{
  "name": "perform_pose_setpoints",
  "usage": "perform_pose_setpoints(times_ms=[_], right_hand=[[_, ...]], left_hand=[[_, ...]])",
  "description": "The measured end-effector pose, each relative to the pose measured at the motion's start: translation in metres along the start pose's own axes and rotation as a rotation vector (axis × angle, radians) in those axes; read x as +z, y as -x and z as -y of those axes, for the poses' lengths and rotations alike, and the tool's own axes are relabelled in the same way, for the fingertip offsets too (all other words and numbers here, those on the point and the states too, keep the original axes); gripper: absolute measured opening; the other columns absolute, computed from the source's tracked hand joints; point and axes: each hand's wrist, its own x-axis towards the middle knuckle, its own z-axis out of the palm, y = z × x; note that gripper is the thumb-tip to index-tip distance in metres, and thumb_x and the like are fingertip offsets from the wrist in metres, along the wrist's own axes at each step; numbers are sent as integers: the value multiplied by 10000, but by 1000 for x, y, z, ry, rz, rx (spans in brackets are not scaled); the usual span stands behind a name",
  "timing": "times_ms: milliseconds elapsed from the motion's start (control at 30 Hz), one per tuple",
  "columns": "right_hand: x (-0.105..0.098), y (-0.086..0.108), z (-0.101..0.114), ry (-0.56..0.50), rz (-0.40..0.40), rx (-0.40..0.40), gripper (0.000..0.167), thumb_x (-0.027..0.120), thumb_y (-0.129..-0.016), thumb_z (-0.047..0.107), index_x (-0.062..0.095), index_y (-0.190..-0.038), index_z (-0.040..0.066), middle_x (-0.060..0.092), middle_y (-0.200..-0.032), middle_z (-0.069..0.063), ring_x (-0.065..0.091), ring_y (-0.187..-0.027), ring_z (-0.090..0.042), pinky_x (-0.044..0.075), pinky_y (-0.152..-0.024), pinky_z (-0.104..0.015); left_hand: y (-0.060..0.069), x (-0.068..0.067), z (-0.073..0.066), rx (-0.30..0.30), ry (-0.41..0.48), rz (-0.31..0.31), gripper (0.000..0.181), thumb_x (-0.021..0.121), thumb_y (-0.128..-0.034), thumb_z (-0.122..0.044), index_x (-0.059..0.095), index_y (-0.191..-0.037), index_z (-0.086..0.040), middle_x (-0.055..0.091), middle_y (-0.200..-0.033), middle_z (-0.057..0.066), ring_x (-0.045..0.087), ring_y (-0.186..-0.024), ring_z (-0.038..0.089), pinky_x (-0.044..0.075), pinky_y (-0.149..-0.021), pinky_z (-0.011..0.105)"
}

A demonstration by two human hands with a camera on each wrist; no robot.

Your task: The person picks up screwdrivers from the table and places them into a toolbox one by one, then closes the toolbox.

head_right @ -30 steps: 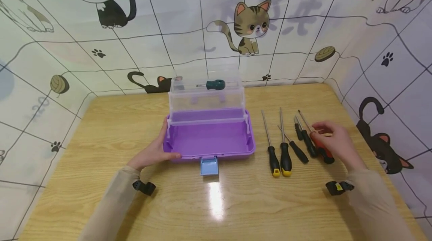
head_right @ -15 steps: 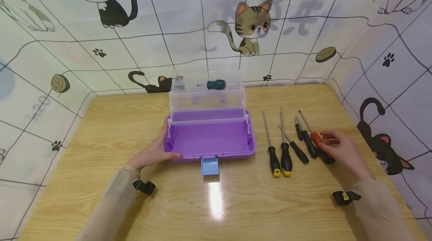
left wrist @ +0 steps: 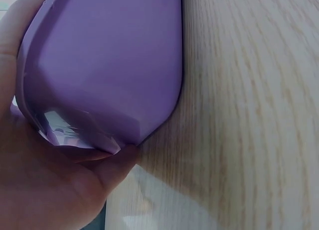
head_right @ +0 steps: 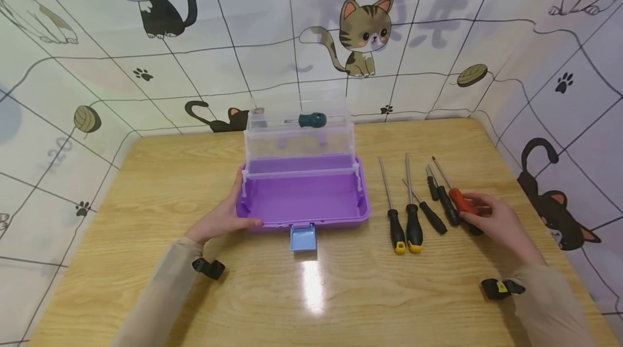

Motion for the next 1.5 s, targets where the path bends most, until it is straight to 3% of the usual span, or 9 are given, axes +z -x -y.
perform_pose_setpoints(times_ms=[33, 133, 200, 267, 667, 967, 1100, 1233, 1500], right_hand=[[0, 0, 0, 9, 3, -1, 558, 675, -920, 208, 474, -1319, -125, 532, -1166, -387, 579, -984, -440, 428, -606, -162], [0, 0, 1, 46, -2, -5, 559, 689, -909, 220, 492, -1307, -119, 566, -1129, -369, 598, -882, -90, 408, -611, -174], [0, 0, 1, 58, -9, -11, 548, 694, -904, 220, 506, -1290, -120, 592, -1090, -351, 476, -820, 108, 403, -610, -181], [1, 0, 1, 58, -13, -11, 545, 696, -903, 223, 512, -1281, -124, 602, -1075, -344, 385, -796, 187, 397, -608, -179], [4, 1, -4, -15, -41, 16, 546, 678, -916, 207, 496, -1290, -147, 581, -1100, -372, 405, -771, 194, 407, -586, -148], [5, 4, -4, -53, -138, 26, 543, 699, -898, 201, 515, -1285, -133, 559, -1154, -351, 408, -784, 214, 392, -605, -107], [4, 4, -4, -79, -163, 48, 549, 703, -896, 212, 516, -1306, -102, 598, -1090, -89, 419, -787, 205, 411, -588, -114], [3, 5, -2, -129, -178, 49, 531, 698, -900, 219, 530, -1325, -52, 470, -1044, 223, 433, -807, 204, 450, -579, -121], [1, 6, 6, -202, -184, 59, 415, 688, -907, 208, 588, -1286, 72, 479, -937, 353, 460, -819, 190, 463, -573, -130]], left_hand=[[0, 0, 0, 1, 1, -2, 1353, 870, -711, -246, -237, -1462, -450, -129, -1598, 35, 68, -1442, 324, 159, -1112, 540], [0, 0, 0, 12, 0, -4, 1351, 867, -718, -229, -239, -1467, -432, -140, -1596, 41, 34, -1446, 314, 139, -1117, 540], [0, 0, -1, 17, -1, -5, 1349, 864, -721, -213, -237, -1470, -423, -143, -1595, 43, 29, -1446, 314, 136, -1117, 539], [0, 0, -1, 20, 1, -3, 1345, 860, -727, -193, -237, -1473, -411, -148, -1593, 50, 25, -1445, 323, 136, -1116, 545], [0, 0, -4, 10, 2, 4, 1333, 850, -738, -177, -240, -1472, -401, -152, -1591, 37, 12, -1445, 311, 124, -1118, 550], [-1, 0, 1, 29, 3, 1, 1315, 851, -743, -217, -224, -1468, -440, -149, -1594, 16, -9, -1449, 292, 102, -1119, 557], [0, 0, -1, 23, -3, -2, 1320, 855, -737, -224, -222, -1471, -434, -147, -1595, 13, -14, -1448, 288, 100, -1116, 566], [-1, -1, -2, 27, 6, -2, 1323, 853, -738, -198, -223, -1475, -420, -151, -1594, 18, -13, -1448, 292, 101, -1117, 563], [-1, 0, -2, 38, 28, 2, 1321, 853, -737, -179, -213, -1478, -426, -139, -1597, 30, 5, -1448, 319, 116, -1116, 559]])
